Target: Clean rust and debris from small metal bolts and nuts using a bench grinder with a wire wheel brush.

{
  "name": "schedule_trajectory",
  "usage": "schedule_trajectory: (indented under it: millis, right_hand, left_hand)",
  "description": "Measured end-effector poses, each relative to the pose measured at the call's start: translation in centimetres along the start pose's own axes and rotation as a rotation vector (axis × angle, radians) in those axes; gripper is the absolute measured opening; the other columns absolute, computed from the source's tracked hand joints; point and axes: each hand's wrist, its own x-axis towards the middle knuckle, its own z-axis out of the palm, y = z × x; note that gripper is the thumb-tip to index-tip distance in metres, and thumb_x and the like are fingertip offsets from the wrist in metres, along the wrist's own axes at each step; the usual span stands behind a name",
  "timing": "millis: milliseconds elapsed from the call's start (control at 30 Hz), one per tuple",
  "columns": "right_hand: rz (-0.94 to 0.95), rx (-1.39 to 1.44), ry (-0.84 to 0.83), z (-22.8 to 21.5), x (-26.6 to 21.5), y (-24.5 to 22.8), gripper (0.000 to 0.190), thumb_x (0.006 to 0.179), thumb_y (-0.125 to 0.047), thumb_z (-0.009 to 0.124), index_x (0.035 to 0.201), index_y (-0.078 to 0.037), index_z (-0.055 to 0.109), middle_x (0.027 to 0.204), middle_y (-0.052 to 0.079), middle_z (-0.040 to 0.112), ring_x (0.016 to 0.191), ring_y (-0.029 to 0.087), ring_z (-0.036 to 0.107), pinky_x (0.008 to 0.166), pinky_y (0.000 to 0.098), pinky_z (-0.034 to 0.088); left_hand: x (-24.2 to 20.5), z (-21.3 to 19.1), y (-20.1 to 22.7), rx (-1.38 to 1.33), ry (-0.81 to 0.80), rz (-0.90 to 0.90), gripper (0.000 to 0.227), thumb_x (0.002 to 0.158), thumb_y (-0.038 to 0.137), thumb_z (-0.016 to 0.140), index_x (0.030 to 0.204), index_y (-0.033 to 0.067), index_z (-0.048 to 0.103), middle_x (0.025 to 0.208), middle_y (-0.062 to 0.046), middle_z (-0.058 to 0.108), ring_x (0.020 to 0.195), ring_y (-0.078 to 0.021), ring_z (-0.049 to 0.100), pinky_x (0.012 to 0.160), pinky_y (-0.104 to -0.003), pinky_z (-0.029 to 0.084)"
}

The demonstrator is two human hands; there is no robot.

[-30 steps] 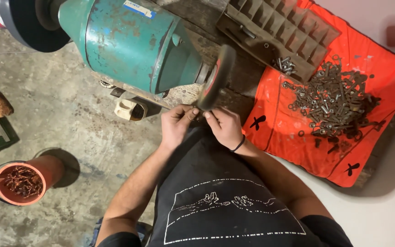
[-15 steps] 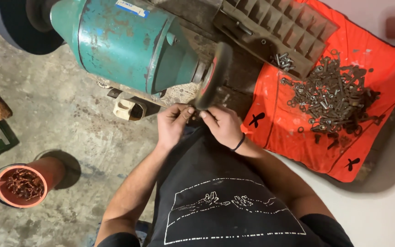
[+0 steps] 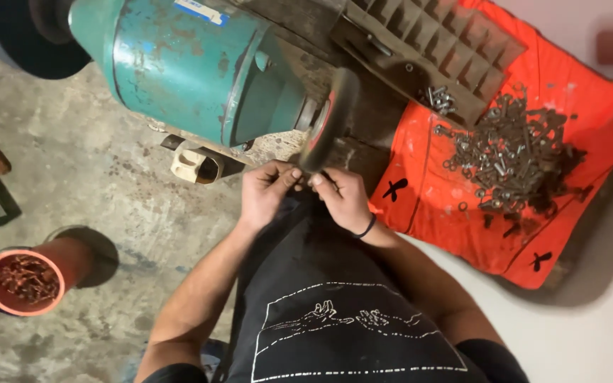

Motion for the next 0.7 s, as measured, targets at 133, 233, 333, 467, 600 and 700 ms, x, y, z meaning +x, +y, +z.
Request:
schedule_trajectory:
  millis: [133, 233, 333, 467, 600, 700]
  right_hand:
    - [0.025, 0.063, -0.003, 0.5, -0.3, 0.5, 0.022, 0.103, -0.018, 0.062, 0.093, 0.001, 0.069, 0.075, 0.001, 0.067, 0.062, 0.007, 0.061, 0.057, 0.0241, 0.049]
    - [0.046, 0.111, -0.012, 0.0, -0.5, 0.8, 0.021, 0.103, -0.017, 0.062, 0.097, 0.001, 0.07, 0.075, 0.001, 0.067, 0.062, 0.006, 0.06, 0.056, 0.0239, 0.049]
    - [0.074, 0.143, -0.066, -0.4, -0.7, 2.2, 0.021, 0.104, -0.017, 0.061, 0.1, 0.001, 0.071, 0.077, 0.001, 0.067, 0.062, 0.006, 0.06, 0.057, 0.0235, 0.049]
    - [0.036, 0.136, -0.105, -0.6, -0.8, 1.2, 0.02, 0.102, -0.016, 0.062, 0.11, 0.002, 0.068, 0.085, 0.001, 0.067, 0.071, 0.006, 0.06, 0.063, 0.0222, 0.05]
    - [-0.081, 0.118, -0.097, -0.6, -0.3, 1.0, 0.026, 0.097, -0.012, 0.067, 0.118, 0.004, 0.064, 0.097, 0.004, 0.065, 0.081, 0.006, 0.059, 0.069, 0.0222, 0.05]
    - [-0.077, 0.106, -0.088, -0.2, -0.2, 1.7, 0.019, 0.1, -0.011, 0.067, 0.114, 0.003, 0.067, 0.091, 0.003, 0.066, 0.08, 0.007, 0.06, 0.071, 0.0223, 0.051]
  left_hand:
    - [0.0, -0.8, 0.7, 0.048, -0.022, -0.014, 0.015, 0.098, 0.01, 0.072, 0.093, -0.0039, 0.072, 0.08, -0.004, 0.072, 0.072, -0.008, 0.064, 0.068, -0.024, 0.053]
    - [0.1, -1.1, 0.9, 0.093, -0.081, -0.058, 0.017, 0.099, 0.012, 0.072, 0.094, -0.004, 0.073, 0.079, -0.004, 0.072, 0.072, -0.008, 0.064, 0.067, -0.024, 0.052]
    - [-0.2, -1.2, 0.6, 0.077, -0.159, -0.087, 0.017, 0.1, 0.013, 0.07, 0.099, -0.0035, 0.072, 0.084, -0.002, 0.072, 0.077, -0.007, 0.064, 0.071, -0.023, 0.052]
    - [-0.6, -1.0, -0.3, 0.03, -0.178, -0.103, 0.019, 0.102, 0.015, 0.067, 0.104, -0.0036, 0.072, 0.087, -0.001, 0.073, 0.08, -0.0062, 0.063, 0.073, -0.023, 0.052]
    - [-0.5, -1.3, -0.4, 0.035, -0.153, -0.103, 0.021, 0.103, 0.015, 0.067, 0.105, -0.005, 0.073, 0.086, -0.003, 0.073, 0.077, -0.0074, 0.063, 0.072, -0.024, 0.052]
    - [-0.3, -1.7, -0.1, 0.019, -0.167, -0.106, 0.022, 0.103, 0.015, 0.066, 0.106, -0.0054, 0.073, 0.086, -0.003, 0.073, 0.078, -0.0082, 0.065, 0.072, -0.024, 0.053]
